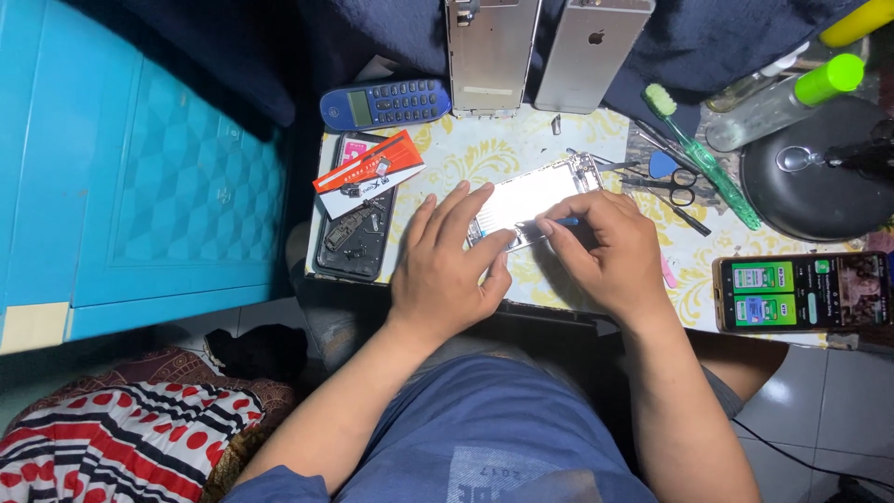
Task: Installing a home button and its associated flex cable onto a smartphone screen assembly.
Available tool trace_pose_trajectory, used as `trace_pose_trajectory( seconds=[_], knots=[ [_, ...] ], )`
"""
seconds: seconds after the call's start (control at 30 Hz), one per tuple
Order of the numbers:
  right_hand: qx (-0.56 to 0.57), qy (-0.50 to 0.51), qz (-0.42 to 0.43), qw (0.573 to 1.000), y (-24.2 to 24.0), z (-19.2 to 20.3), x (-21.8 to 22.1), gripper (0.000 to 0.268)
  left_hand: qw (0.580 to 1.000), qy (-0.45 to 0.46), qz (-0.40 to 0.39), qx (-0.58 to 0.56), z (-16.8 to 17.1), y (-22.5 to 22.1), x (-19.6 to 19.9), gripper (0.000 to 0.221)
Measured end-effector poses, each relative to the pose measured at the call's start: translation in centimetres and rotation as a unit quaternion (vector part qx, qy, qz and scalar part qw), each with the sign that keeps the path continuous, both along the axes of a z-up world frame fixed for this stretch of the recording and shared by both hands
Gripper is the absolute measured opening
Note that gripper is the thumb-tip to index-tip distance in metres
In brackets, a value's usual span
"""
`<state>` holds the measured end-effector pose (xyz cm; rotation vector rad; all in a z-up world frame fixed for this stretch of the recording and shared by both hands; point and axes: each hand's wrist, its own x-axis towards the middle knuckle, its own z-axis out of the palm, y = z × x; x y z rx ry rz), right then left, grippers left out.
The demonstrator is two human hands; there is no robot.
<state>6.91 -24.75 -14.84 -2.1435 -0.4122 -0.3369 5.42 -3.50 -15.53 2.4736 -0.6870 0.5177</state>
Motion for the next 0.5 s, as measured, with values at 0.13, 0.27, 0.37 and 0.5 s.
trace_pose_trajectory(
  seconds=[0.13,0.27,0.37,0.5],
  knots=[
    [0.021,0.004,0.007,1.0,0.2,0.82,-0.16,0.009,1.0,0.001,-0.002,0.001,0.16,-0.04,0.02,0.022],
    [0.026,0.007,-0.004,1.0,0.0,0.2,-0.36,0.01,1.0,-0.004,0.002,0.002,0.4,0.06,0.06,0.022],
    [0.024,0.009,-0.007,1.0,0.12,0.21,-0.3,0.01,1.0,-0.005,0.002,-0.001,0.32,0.06,-0.02,0.022],
    [0.021,0.029,-0.011,0.999,0.21,0.43,-0.31,0.009,1.0,0.003,0.003,-0.001,0.41,-0.11,0.02,0.022]
  ],
)
